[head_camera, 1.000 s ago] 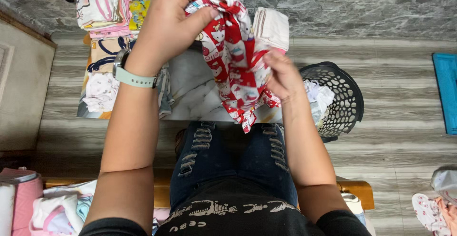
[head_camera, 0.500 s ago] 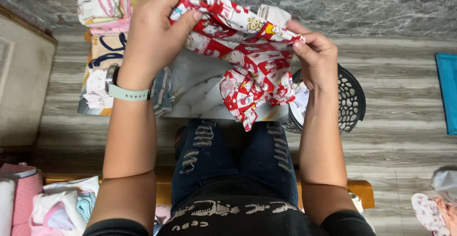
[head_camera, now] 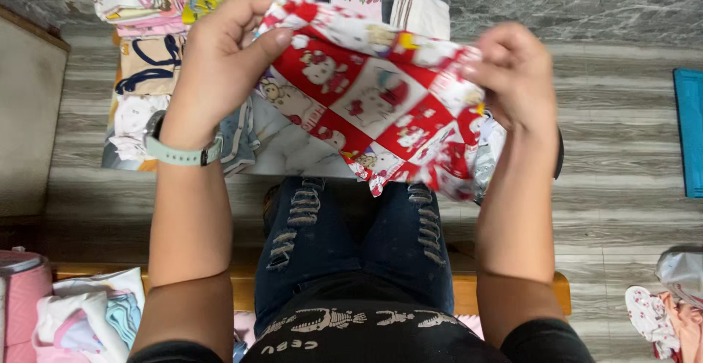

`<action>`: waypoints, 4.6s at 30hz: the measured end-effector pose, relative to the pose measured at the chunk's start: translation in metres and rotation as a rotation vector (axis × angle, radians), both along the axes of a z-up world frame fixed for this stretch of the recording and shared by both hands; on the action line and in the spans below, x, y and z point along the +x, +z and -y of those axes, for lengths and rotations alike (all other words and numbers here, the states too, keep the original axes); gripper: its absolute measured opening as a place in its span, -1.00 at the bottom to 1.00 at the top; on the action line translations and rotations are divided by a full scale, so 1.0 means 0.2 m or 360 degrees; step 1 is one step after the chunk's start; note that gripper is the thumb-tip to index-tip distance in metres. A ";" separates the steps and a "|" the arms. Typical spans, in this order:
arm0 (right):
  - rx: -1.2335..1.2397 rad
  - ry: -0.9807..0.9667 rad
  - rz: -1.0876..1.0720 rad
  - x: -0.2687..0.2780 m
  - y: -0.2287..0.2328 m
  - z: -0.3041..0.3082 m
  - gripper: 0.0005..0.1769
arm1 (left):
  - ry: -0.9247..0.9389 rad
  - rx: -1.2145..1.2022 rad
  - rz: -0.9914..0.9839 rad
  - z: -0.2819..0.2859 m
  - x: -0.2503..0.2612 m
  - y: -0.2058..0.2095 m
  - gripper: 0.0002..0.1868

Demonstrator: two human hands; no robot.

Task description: The person folds multiple baby garments, including a Hello Kitty themed shirt and a striped one-piece, by smoothing them on a surface and folding the sides and sleeves inward.

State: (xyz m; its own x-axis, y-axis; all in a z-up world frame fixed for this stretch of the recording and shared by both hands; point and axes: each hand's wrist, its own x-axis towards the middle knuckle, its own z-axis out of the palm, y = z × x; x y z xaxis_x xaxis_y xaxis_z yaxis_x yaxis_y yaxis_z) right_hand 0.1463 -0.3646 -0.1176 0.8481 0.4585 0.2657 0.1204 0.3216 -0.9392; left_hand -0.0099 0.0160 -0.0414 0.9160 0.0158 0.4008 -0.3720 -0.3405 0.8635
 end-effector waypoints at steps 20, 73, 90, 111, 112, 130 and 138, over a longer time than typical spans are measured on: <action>-0.1504 -0.0698 -0.0682 -0.40 -1.51 0.25 -0.74 | -0.0014 0.1232 0.0024 0.31 0.19 -1.58 -0.64; -0.0928 -0.0211 -0.1931 -0.62 -1.50 0.10 -0.73 | 0.0971 0.1065 -0.0044 -0.11 0.30 -1.80 -0.75; 0.0211 -0.0630 -0.0933 -0.28 -1.04 0.12 -0.38 | 0.0917 0.0600 -0.0962 -0.44 0.36 -1.92 -0.61; -0.0219 -0.0538 -0.0355 -0.09 -1.15 0.10 0.16 | 0.0437 -0.1210 -0.1063 -0.23 0.05 -1.61 -0.14; -0.0403 -0.0506 -0.0374 -0.10 -1.19 -0.05 0.07 | 0.0435 -0.1136 -0.1069 -0.22 0.04 -1.59 -0.14; -0.1229 -0.0783 0.0034 -0.35 -1.22 -0.81 -0.53 | 0.0370 -0.0685 -0.0918 -0.14 0.01 -1.52 -0.12; -0.1049 -0.0525 0.0275 -0.40 -1.24 -0.74 -0.43 | 0.0263 -0.0503 -0.0763 -0.02 0.07 -1.47 -0.12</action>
